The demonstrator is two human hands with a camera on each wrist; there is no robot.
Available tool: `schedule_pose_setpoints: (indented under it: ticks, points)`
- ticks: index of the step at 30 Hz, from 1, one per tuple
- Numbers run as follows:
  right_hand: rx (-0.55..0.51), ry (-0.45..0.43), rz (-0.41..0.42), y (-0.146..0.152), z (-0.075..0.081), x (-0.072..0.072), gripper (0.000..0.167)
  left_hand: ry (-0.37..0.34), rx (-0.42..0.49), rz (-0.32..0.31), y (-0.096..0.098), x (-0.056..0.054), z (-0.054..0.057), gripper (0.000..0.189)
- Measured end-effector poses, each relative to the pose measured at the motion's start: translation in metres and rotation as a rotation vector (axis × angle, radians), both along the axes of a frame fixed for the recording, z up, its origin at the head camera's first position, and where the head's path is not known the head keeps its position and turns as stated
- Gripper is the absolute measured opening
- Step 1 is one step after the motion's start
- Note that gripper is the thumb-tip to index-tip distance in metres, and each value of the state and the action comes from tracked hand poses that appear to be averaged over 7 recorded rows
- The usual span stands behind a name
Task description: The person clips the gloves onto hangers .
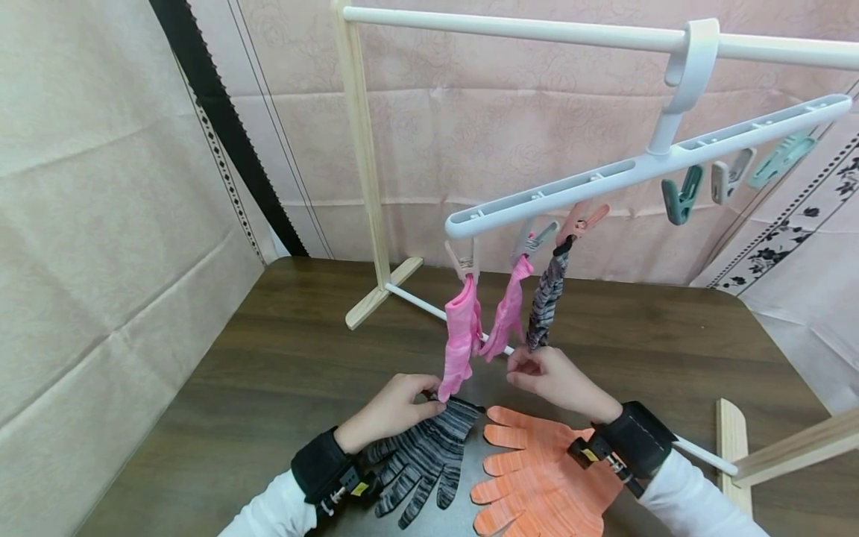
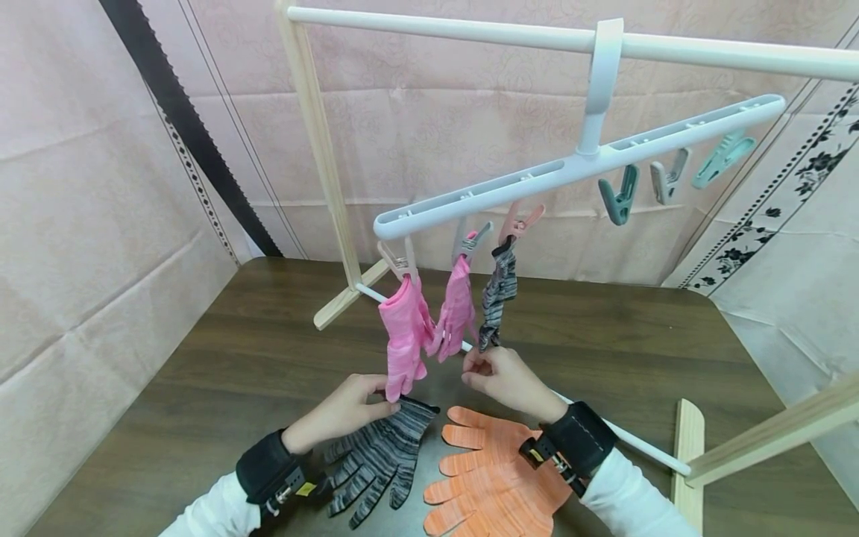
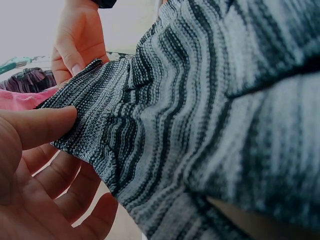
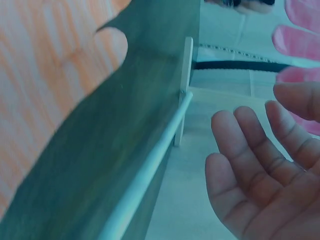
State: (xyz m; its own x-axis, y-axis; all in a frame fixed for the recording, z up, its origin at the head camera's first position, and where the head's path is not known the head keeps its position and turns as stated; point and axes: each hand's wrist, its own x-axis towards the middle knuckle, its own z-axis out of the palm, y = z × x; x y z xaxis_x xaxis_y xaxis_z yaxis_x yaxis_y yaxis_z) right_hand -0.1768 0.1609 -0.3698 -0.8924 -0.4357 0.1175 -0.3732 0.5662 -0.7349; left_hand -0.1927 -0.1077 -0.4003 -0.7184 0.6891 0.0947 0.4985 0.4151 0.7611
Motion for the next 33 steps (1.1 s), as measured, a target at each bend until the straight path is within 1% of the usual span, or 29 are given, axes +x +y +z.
schedule_pose_setpoints:
  ticks: [4,9,13,19,24,27,29,33]
  points:
    - [0.026,0.002,-0.061,0.009,0.004,-0.001,0.007,0.001,0.01,0.004,0.001,0.001,0.001,0.018]
    - [0.074,0.035,-0.13,0.019,0.01,0.0,0.01,0.009,0.006,0.012,0.0,0.001,0.0,0.017]
    - [0.096,0.037,-0.147,0.028,0.014,0.002,0.01,0.008,0.003,0.016,0.0,0.001,0.0,0.016]
    - [0.091,0.013,-0.139,0.04,0.021,0.006,0.011,-0.004,0.01,0.016,-0.002,0.002,0.0,0.016]
    - [0.099,-0.008,-0.174,0.049,0.024,0.005,0.011,-0.002,0.011,0.013,-0.002,0.003,0.001,0.016]
    - [0.087,0.024,-0.227,0.052,0.03,0.004,0.012,0.0,0.01,0.01,-0.002,0.003,0.001,0.014]
    - [0.065,0.067,-0.27,0.055,0.036,0.004,0.013,0.002,0.008,0.011,-0.003,0.003,0.002,0.013]
    - [-0.025,0.151,-0.369,0.059,0.049,0.002,0.02,-0.002,0.003,0.016,-0.003,0.003,0.002,0.011]
